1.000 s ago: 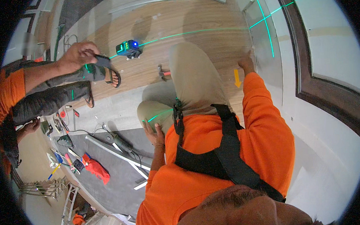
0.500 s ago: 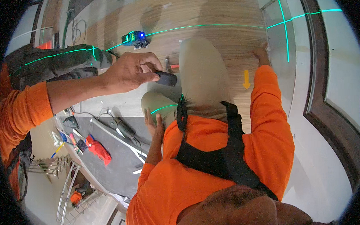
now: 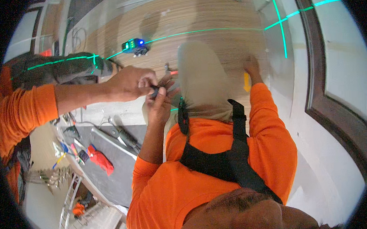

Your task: The person measures and cuts white metal strips using a tape measure and an angle grinder. They mark the metal, position it on the floor, and cut it into smaller pieces, creating sparks during the process.

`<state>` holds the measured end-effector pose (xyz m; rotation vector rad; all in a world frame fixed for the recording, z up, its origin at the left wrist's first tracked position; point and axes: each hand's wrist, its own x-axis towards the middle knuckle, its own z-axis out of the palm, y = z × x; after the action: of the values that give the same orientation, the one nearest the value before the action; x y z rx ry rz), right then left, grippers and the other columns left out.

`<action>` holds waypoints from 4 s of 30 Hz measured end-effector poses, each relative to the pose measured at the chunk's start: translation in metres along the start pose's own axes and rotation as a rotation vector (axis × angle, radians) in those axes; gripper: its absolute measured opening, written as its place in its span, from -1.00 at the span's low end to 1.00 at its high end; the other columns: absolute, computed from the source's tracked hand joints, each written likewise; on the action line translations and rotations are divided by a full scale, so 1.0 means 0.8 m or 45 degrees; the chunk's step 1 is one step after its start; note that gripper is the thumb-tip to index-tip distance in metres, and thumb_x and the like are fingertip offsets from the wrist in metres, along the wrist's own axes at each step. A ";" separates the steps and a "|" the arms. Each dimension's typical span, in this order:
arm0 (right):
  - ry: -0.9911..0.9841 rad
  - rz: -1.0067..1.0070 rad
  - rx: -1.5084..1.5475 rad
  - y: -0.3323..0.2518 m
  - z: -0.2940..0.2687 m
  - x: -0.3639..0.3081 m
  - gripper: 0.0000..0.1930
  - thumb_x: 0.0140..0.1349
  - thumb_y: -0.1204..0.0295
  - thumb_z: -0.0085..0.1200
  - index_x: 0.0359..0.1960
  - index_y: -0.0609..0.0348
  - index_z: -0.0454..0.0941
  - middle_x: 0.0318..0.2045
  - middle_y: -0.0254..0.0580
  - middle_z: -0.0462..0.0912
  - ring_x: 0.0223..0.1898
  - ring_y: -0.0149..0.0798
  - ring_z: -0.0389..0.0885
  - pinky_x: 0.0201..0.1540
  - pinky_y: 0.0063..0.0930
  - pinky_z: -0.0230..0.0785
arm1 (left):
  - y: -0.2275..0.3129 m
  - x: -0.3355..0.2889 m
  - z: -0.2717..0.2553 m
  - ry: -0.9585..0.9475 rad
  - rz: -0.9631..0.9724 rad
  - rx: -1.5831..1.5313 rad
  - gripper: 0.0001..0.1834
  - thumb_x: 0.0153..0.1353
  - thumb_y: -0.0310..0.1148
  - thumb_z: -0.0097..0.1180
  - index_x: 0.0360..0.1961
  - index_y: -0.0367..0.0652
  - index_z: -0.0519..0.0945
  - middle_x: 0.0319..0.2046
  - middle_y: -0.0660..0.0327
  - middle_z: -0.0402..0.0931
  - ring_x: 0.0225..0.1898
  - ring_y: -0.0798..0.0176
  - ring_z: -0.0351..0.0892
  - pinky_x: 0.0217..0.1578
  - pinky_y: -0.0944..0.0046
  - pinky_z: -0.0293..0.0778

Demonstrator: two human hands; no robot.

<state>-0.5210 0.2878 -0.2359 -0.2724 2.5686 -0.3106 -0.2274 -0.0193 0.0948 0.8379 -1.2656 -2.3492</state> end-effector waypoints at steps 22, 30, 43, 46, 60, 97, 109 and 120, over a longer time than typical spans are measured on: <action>0.008 0.172 0.021 0.021 0.069 -0.113 0.05 0.06 0.01 0.35 0.49 0.17 0.00 0.43 0.29 0.11 0.41 0.22 0.20 0.41 -0.02 0.15 | -0.051 -0.111 -0.099 0.241 -0.216 -0.391 -0.34 0.39 0.19 -0.13 0.20 -0.16 0.45 -0.25 0.19 0.56 -0.26 0.19 0.59 -0.40 0.16 0.58; -0.357 0.184 -0.200 0.101 0.133 -0.186 0.20 -0.09 0.18 0.48 0.52 0.11 -0.12 0.44 0.17 0.14 0.38 0.17 0.30 0.36 -0.09 0.26 | -0.106 -0.093 -0.118 0.519 -0.273 -0.211 -0.41 0.43 0.09 -0.03 0.27 -0.10 0.34 -0.32 0.24 0.47 -0.25 0.18 0.56 -0.33 0.18 0.57; -0.869 0.645 0.560 0.046 0.046 -0.204 0.39 -0.16 0.20 0.56 0.52 -0.05 -0.40 0.37 0.10 0.20 0.30 0.20 0.31 0.26 0.02 0.29 | -0.155 -0.099 -0.170 0.677 -0.359 -0.190 -0.65 0.35 -0.03 0.19 -0.17 -0.08 0.47 -0.42 0.27 0.49 -0.46 0.28 0.51 -0.48 0.26 0.50; -0.826 0.705 0.461 0.066 0.075 -0.200 0.30 0.05 0.22 0.43 0.51 -0.25 -0.55 0.48 0.07 0.04 0.35 0.35 0.24 0.13 0.34 0.33 | -0.146 -0.080 -0.164 0.739 -0.348 -0.248 -0.63 0.36 -0.01 0.18 -0.16 -0.11 0.48 -0.38 0.22 0.52 -0.37 0.26 0.55 -0.42 0.27 0.54; -0.835 0.620 0.329 0.070 0.066 -0.187 0.26 0.06 0.17 0.43 0.51 -0.28 -0.47 0.51 -0.01 -0.07 0.32 0.37 0.25 0.04 0.36 0.42 | -0.238 -0.087 -0.223 0.963 -0.290 -0.547 -0.77 0.37 -0.27 0.08 -0.06 -0.15 0.51 -0.27 0.17 0.61 -0.24 0.16 0.63 -0.25 0.11 0.57; -0.946 0.550 0.283 0.093 0.088 -0.194 0.02 0.07 0.05 0.34 0.49 -0.12 -0.07 0.32 0.11 0.18 0.18 0.28 0.43 -0.04 0.18 0.51 | -0.230 -0.054 -0.204 0.907 -0.432 -0.127 -0.77 0.36 -0.26 0.09 -0.06 -0.14 0.53 -0.35 0.19 0.60 -0.39 0.22 0.59 -0.44 0.23 0.52; -0.497 0.100 -0.458 0.081 0.050 -0.104 -0.23 0.18 0.01 0.15 0.37 0.09 0.23 0.10 0.35 0.54 0.15 0.14 0.55 0.10 -0.04 0.47 | -0.275 -0.038 -0.231 0.847 -0.410 -0.238 -0.75 0.35 -0.22 0.13 -0.07 -0.14 0.51 -0.32 0.18 0.61 -0.39 0.21 0.59 -0.42 0.21 0.51; 0.022 0.201 -0.359 -0.002 -0.059 0.093 0.09 0.13 0.22 0.20 0.51 0.33 -0.35 0.03 0.32 0.61 0.07 0.26 0.61 0.16 0.01 0.43 | -0.264 -0.030 -0.192 0.844 -0.572 0.153 -0.69 0.32 -0.19 0.18 -0.05 -0.15 0.56 -0.30 0.20 0.64 -0.38 0.23 0.61 -0.38 0.23 0.53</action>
<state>-0.6084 0.2753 -0.2326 -0.1670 2.6290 0.1087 -0.1145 0.0109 -0.1402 1.9046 -0.9984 -1.9967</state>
